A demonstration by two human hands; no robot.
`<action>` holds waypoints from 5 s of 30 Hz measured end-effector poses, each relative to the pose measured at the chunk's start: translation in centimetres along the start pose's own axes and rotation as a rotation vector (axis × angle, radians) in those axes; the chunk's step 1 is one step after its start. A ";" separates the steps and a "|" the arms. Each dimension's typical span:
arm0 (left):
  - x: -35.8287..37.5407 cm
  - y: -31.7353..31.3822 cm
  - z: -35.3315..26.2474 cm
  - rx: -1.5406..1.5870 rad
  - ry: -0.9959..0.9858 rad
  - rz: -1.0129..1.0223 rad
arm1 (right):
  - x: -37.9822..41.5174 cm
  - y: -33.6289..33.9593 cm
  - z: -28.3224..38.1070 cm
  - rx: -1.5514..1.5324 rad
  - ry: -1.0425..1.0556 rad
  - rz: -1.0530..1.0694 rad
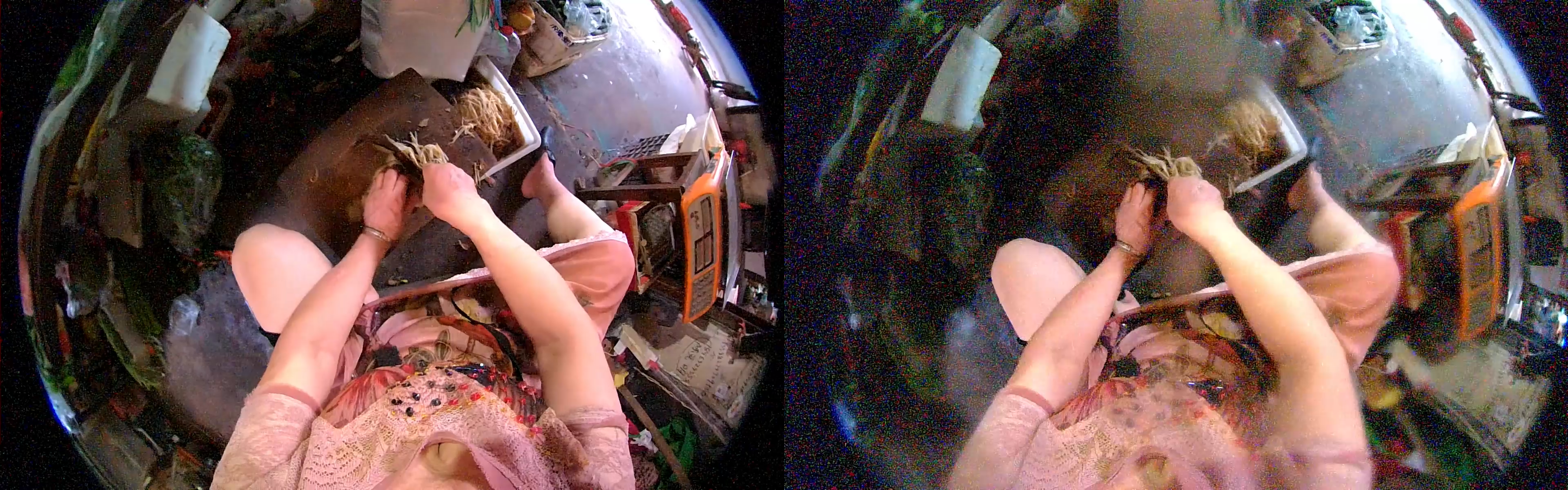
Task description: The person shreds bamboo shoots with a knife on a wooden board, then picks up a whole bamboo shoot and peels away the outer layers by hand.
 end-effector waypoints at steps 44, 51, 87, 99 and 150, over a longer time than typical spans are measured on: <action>0.4 -1.2 0.5 -0.123 0.044 0.059 | 3.9 -1.7 -0.6 0.036 -0.105 0.125; 0.0 -1.4 0.5 -0.165 0.001 0.006 | 2.6 -1.5 -1.8 -0.061 -0.031 -0.102; -0.2 -1.6 1.0 -0.221 0.054 0.035 | 3.8 -1.0 -0.6 0.034 -0.077 0.096; 0.6 -0.5 0.3 -0.114 0.037 -0.029 | 6.9 0.5 -1.2 -0.008 -0.016 0.020; 0.0 -1.0 0.6 -0.176 0.037 -0.040 | 3.4 -1.8 -0.9 0.041 -0.093 0.155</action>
Point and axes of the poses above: each hand's wrist, its own x-axis away from the middle knuckle, its own y-axis out of the back of the hand, z = x × y, the point moved 8 cm from there along -x, towards the middle knuckle, and after that the axes turned 11 degrees about z, right-handed, at the moved point
